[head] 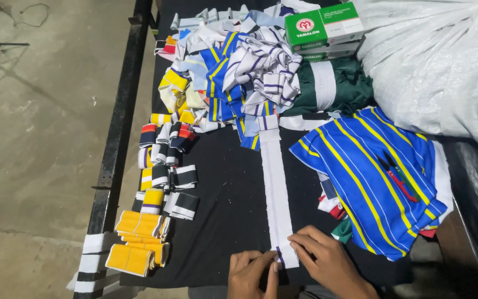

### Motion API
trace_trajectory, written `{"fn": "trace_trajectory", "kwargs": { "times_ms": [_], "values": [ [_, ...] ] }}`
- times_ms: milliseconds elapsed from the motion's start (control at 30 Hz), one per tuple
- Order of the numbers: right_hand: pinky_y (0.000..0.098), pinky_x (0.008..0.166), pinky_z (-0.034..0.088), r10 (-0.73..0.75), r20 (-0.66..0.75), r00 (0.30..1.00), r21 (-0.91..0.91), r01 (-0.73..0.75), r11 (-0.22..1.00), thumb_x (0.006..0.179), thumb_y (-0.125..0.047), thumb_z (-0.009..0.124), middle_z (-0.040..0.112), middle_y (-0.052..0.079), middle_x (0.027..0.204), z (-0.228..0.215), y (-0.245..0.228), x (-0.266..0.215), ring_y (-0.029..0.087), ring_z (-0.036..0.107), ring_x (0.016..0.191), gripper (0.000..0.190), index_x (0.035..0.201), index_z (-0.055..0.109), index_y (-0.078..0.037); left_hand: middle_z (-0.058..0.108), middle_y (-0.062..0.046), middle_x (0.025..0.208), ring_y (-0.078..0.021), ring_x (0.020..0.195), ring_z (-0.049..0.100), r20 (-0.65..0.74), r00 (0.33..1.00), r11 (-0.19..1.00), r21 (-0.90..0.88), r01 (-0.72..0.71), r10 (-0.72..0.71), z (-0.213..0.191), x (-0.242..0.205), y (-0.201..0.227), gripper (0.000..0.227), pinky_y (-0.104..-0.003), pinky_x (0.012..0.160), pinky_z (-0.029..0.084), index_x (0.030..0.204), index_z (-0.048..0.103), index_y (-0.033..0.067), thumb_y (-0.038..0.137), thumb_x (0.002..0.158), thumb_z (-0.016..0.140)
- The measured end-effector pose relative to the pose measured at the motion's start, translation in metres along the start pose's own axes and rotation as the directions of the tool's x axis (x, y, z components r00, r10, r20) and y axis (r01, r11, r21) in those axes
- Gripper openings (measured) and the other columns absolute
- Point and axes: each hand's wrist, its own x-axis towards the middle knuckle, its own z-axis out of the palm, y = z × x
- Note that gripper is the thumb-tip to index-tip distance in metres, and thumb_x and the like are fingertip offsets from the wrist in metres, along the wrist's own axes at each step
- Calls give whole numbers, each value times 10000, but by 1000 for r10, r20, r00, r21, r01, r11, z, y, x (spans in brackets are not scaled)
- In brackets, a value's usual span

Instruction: The person is sorting, folding, and bundling various fabric pieces and components on a work table in a factory setting.

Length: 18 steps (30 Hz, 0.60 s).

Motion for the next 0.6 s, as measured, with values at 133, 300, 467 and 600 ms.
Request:
{"fn": "trace_trajectory", "kwargs": {
  "times_ms": [133,300,467,600],
  "values": [
    [285,684,586,-33,-41,999,1,33,999,959,-132,639,686,48,961,-4,-8,-6,154,712,834,181,1102,736,-74,751,8,849,-221,876,617,119,988,996,23,91,-93,-9,5,10,276,-372,732,444,1031,787,149,302,1007,559],
    [359,727,517,-125,91,988,-75,132,988,886,-163,724,652,51,998,-13,-8,-15,191,659,836,153,1036,748,-148,727,45,925,-241,867,576,114,990,990,100,-96,85,3,3,-8,179,-388,698,421,1050,758,169,196,924,633],
    [413,752,491,-125,187,974,-161,156,975,905,-250,765,652,35,1046,-4,1,-23,196,628,862,173,1066,742,-192,663,-12,914,-259,901,560,211,977,995,89,-52,32,3,3,-8,230,-412,702,396,1103,757,146,138,915,625],
    [382,715,505,-72,201,977,-143,102,984,942,-252,719,675,13,1035,-1,4,-23,174,641,877,116,1045,751,-208,659,-19,966,-250,891,576,188,981,994,91,-57,39,3,3,-5,277,-408,704,407,1117,742,169,96,866,650]
  ]
}}
